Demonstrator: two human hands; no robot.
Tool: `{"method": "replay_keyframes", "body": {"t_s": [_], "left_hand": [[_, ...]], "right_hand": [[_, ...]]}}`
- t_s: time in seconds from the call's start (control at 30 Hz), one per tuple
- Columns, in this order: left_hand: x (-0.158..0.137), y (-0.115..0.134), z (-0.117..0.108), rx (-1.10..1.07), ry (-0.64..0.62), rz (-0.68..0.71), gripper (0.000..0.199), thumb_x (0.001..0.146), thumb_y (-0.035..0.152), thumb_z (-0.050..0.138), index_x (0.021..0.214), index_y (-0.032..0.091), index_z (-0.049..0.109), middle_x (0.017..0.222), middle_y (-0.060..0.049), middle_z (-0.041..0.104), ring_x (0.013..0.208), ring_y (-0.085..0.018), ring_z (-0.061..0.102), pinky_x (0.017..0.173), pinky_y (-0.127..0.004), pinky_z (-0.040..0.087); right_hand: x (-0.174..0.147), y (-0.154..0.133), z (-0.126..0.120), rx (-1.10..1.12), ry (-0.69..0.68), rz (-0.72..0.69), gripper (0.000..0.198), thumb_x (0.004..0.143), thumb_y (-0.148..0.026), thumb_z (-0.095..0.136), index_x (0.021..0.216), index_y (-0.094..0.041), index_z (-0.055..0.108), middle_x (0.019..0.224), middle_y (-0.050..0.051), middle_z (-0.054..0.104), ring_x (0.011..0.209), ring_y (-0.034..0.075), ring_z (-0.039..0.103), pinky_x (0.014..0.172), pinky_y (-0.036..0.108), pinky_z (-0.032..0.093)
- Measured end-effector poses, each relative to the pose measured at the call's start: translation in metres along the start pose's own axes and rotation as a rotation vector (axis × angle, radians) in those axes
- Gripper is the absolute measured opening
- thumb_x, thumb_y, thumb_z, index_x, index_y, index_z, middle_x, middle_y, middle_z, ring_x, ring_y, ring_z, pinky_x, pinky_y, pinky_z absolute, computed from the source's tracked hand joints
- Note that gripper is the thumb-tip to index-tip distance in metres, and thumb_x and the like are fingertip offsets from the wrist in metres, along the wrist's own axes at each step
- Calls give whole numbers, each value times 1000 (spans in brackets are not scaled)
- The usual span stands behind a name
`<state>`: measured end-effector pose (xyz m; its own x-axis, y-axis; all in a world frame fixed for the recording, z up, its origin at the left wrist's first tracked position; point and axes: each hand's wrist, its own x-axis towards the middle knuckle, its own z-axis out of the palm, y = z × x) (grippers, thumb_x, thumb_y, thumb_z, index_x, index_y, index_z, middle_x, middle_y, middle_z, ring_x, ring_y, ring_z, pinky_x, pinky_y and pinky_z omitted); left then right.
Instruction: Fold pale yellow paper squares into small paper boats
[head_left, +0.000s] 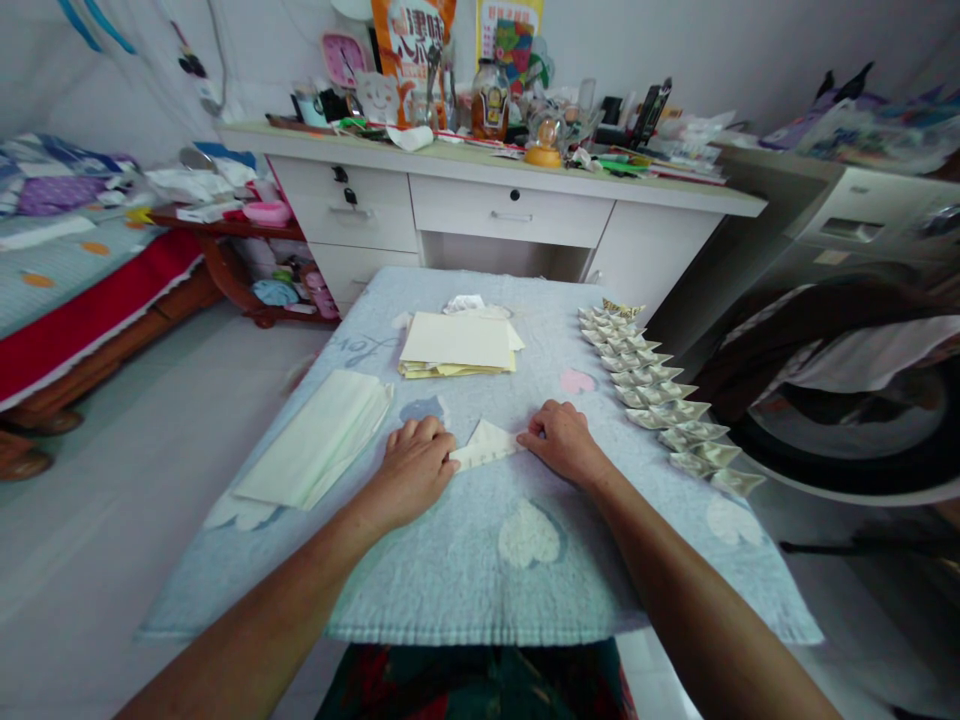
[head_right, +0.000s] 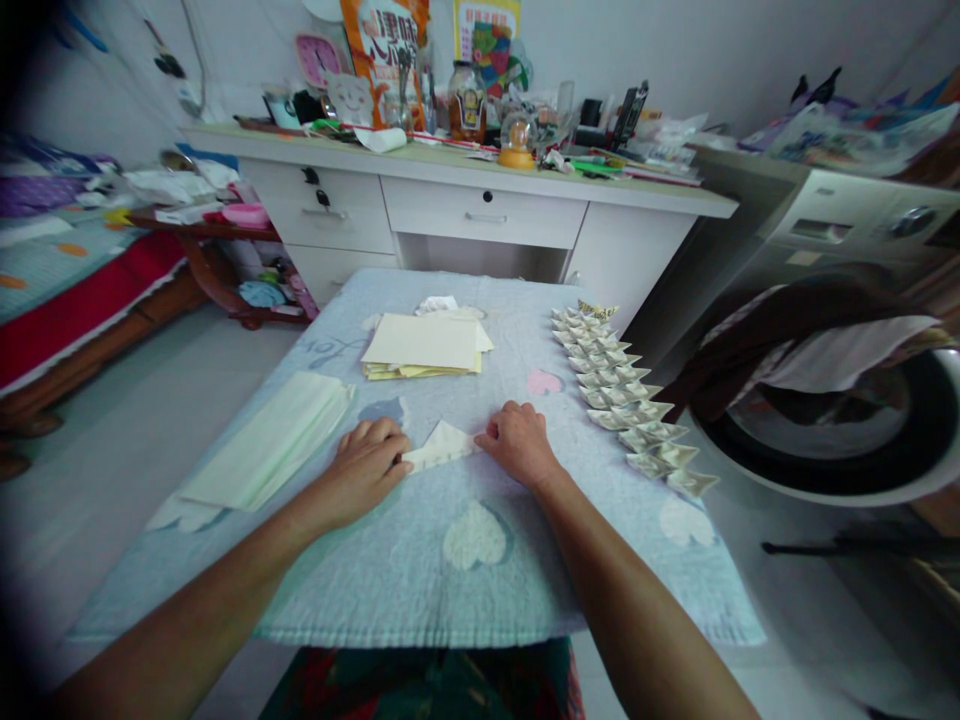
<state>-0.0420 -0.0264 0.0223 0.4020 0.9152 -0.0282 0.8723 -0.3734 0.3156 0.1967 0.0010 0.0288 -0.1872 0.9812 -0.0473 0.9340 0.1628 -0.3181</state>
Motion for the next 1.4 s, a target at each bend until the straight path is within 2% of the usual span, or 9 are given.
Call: {"method": "replay_keyframes", "body": {"t_s": [0.13, 0.27, 0.43, 0.7, 0.8, 0.9, 1.0, 1.07, 1.4], "left_hand": [[-1, -1, 3, -9, 35, -10, 14, 84, 28, 52, 96, 23, 56, 105, -5, 53, 98, -24, 44, 84, -37, 34], [-1, -3, 9, -21, 109, 135, 51, 83, 14, 50, 130, 32, 45, 122, -5, 48, 112, -25, 40, 94, -40, 31], [0, -3, 12, 44, 60, 327, 53, 86, 6, 44, 125, 41, 53, 122, -1, 53, 115, -25, 37, 95, -41, 29], [2, -3, 9, 39, -10, 342, 54, 86, 5, 44, 125, 40, 54, 117, -1, 56, 107, -23, 43, 92, -40, 31], [2, -2, 8, 36, -11, 344, 52, 87, 6, 43, 125, 39, 54, 117, -1, 56, 107, -23, 43, 91, -39, 32], [2, -1, 7, 33, -14, 349, 53, 86, 5, 43, 125, 39, 54, 116, -2, 56, 106, -23, 43, 89, -39, 32], [3, 0, 7, 22, -13, 348, 53, 86, 5, 43, 125, 40, 54, 115, -1, 56, 105, -23, 43, 89, -39, 33], [3, -1, 8, 2, -13, 339, 51, 87, 7, 43, 124, 40, 55, 115, -1, 56, 105, -22, 43, 89, -38, 33], [3, -9, 8, -53, 3, 151, 53, 84, 18, 46, 135, 31, 40, 130, -5, 45, 122, -24, 36, 105, -43, 26]], "right_hand": [[0, 1, 0, -10, 4, 8, 20, 82, -37, 63, 72, -19, 67, 87, 5, 61, 85, 19, 49, 70, 29, 28], [0, 1, 1, -18, 4, 19, 21, 81, -38, 64, 72, -19, 67, 88, 5, 60, 86, 20, 49, 70, 30, 27], [-1, 1, 1, -15, 11, 18, 18, 82, -37, 63, 76, -20, 66, 89, 5, 59, 87, 20, 49, 70, 30, 27], [3, 14, 1, 32, 45, 2, 9, 80, -27, 62, 77, -19, 64, 85, 5, 57, 83, 20, 49, 73, 30, 32], [1, 14, 0, 161, 183, -81, 5, 80, -18, 60, 84, -17, 62, 87, 5, 58, 85, 19, 51, 77, 30, 36], [-4, 3, 1, 298, 315, -266, 13, 83, -11, 53, 93, -17, 59, 90, 5, 59, 88, 18, 52, 81, 29, 38], [-8, -14, 8, 303, 205, -410, 11, 85, -11, 50, 89, -18, 59, 85, 4, 60, 83, 17, 53, 79, 28, 39], [-10, -22, 15, 235, 135, -430, 11, 87, -13, 50, 89, -18, 60, 85, 4, 61, 84, 17, 52, 79, 28, 38], [-11, -37, 18, -26, 46, -280, 14, 88, -31, 56, 91, -18, 59, 91, 6, 59, 86, 19, 50, 76, 30, 33]]}}
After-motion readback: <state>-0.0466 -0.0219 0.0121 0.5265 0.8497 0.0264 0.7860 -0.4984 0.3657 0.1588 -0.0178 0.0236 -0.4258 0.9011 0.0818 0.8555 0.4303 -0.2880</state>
